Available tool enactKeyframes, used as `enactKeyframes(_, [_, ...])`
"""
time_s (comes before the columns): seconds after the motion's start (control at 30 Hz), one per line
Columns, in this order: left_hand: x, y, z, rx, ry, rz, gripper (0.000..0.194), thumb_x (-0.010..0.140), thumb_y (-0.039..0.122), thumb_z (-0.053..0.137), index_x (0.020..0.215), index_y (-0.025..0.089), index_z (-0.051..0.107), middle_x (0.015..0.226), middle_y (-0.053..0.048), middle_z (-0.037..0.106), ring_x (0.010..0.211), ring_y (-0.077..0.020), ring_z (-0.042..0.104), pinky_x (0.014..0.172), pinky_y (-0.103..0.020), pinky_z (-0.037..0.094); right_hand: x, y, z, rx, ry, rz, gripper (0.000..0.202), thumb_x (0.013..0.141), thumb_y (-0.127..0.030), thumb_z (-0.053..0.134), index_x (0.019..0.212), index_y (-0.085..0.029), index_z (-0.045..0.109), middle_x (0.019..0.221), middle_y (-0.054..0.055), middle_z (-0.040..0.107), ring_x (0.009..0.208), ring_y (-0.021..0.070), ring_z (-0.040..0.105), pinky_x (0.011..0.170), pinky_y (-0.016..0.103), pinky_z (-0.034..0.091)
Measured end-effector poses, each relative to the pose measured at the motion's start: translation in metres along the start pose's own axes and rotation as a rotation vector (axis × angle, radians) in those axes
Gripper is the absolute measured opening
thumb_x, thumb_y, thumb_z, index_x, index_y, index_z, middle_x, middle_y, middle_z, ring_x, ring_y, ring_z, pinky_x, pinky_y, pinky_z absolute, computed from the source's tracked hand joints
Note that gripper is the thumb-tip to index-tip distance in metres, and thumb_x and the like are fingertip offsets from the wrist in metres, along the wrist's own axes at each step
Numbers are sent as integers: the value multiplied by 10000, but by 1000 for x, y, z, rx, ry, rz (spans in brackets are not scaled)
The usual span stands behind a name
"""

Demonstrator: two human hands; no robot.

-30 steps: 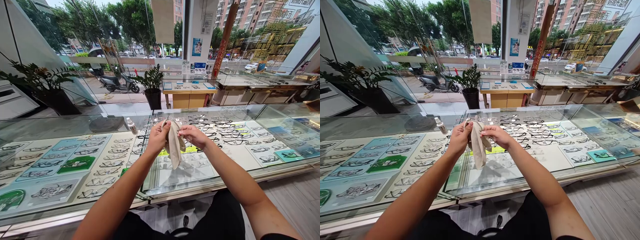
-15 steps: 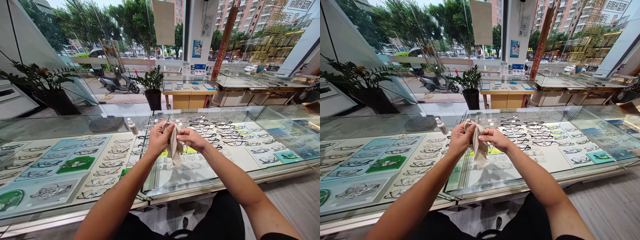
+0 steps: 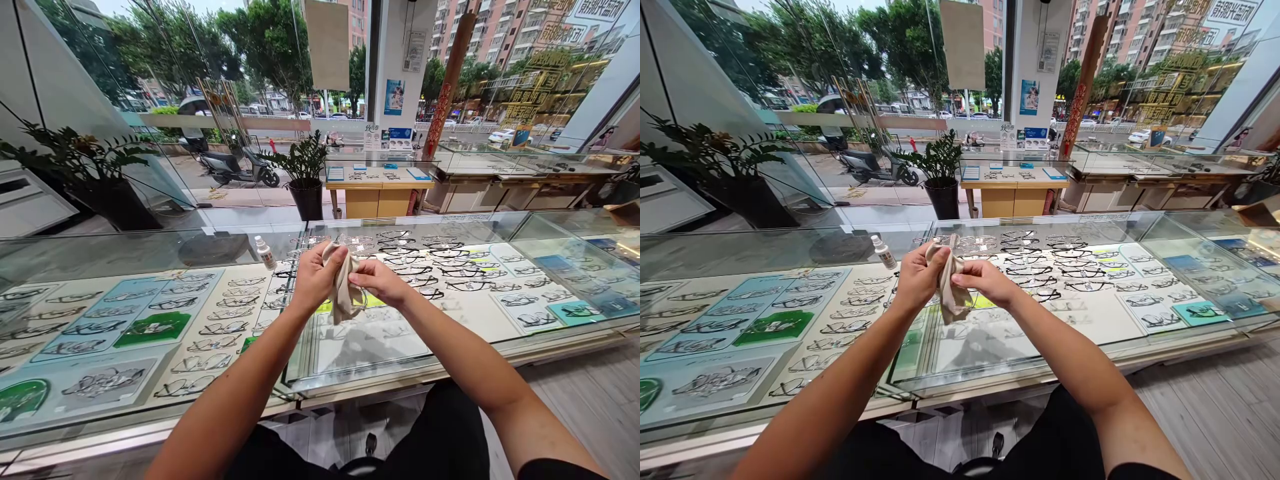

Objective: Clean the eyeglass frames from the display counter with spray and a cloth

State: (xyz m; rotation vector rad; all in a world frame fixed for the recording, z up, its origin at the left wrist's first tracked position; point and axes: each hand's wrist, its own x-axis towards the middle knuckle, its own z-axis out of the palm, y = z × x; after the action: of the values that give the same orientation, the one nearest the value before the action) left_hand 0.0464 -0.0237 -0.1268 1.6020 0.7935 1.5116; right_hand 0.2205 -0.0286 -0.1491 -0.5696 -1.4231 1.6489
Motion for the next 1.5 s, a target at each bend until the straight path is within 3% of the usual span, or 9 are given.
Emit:
enactKeyframes(0.3, [8, -11, -7, -28, 148, 28, 425, 993, 624, 647, 902, 210, 679, 720, 4, 562, 606, -131, 479, 534, -251, 394, -8, -30, -17, 63, 207, -178, 305, 739, -451, 964, 822, -196, 819, 1067, 50, 686, 917, 145, 597, 907, 264, 503])
enactKeyframes(0.47, [9, -12, -10, 70, 6, 100, 680, 978, 576, 659, 528, 221, 291, 529, 49, 239, 482, -109, 231, 474, -299, 229, -7, -36, -31, 115, 220, -244, 264, 799, -433, 925, 774, -210, 787, 1140, 57, 707, 1089, 179, 664, 956, 269, 527])
enactKeyframes(0.63, [11, 0, -6, 264, -12, 363, 530, 957, 441, 762, 600, 198, 456, 726, -13, 604, 682, -145, 555, 639, -298, 444, -6, -34, -36, 141, 182, -230, 281, 793, -442, 932, 807, -209, 775, 952, 38, 755, 1018, 177, 720, 980, 294, 540])
enactKeyframes(0.73, [21, 16, -8, 375, -31, 463, 325, 872, 469, 869, 908, 205, 682, 974, -54, 758, 830, -177, 688, 715, -300, 539, -7, -47, -33, 93, 185, -233, 331, 767, -482, 942, 796, -208, 758, 894, 34, 772, 943, 169, 721, 964, 298, 542])
enactKeyframes(0.83, [39, 43, -14, 543, -83, 628, 655, 818, 562, 889, 1350, 237, 688, 1327, -129, 755, 1043, -242, 748, 857, -356, 612, -6, -75, -27, -65, 94, -219, 351, 795, -502, 914, 787, -196, 742, 860, 42, 770, 895, 181, 717, 920, 318, 545])
enactKeyframes(1.0, [67, 100, -21, 586, -133, 817, 784, 736, 567, 941, 1424, 282, 692, 1410, -120, 730, 1172, -304, 748, 1005, -413, 624, -3, -141, -5, -307, -77, -320, 269, 932, -450, 791, 828, -209, 730, 828, 21, 755, 860, 176, 707, 906, 351, 537])
enactKeyframes(1.17, [62, 130, -22, 615, 58, 917, 763, 697, 537, 980, 1384, 341, 710, 1376, -70, 750, 1157, -311, 760, 998, -419, 630, -15, -180, 26, -582, 13, -513, 302, 1020, -484, 667, 883, -224, 736, 922, 33, 752, 921, 190, 713, 943, 392, 558])
enactKeyframes(1.4, [42, 135, -28, 575, 473, 955, 684, 756, 483, 963, 1378, 356, 709, 1358, -12, 754, 733, -196, 752, 654, -382, 610, -18, -165, 45, -932, 468, -969, 490, 959, -570, 673, 1364, -308, 584, 1405, 69, 641, 1321, 270, 621, 1102, 487, 528])
enactKeyframes(1.5, [42, 135, -32, 527, 502, 865, 583, 805, 512, 919, 1332, 362, 718, 1327, -7, 749, 1050, -304, 781, 739, -451, 652, -11, -158, 47, -1076, 541, -1027, 766, 841, -595, 811, 1483, -329, 488, 1526, 99, 564, 1380, 329, 564, 1108, 544, 524])
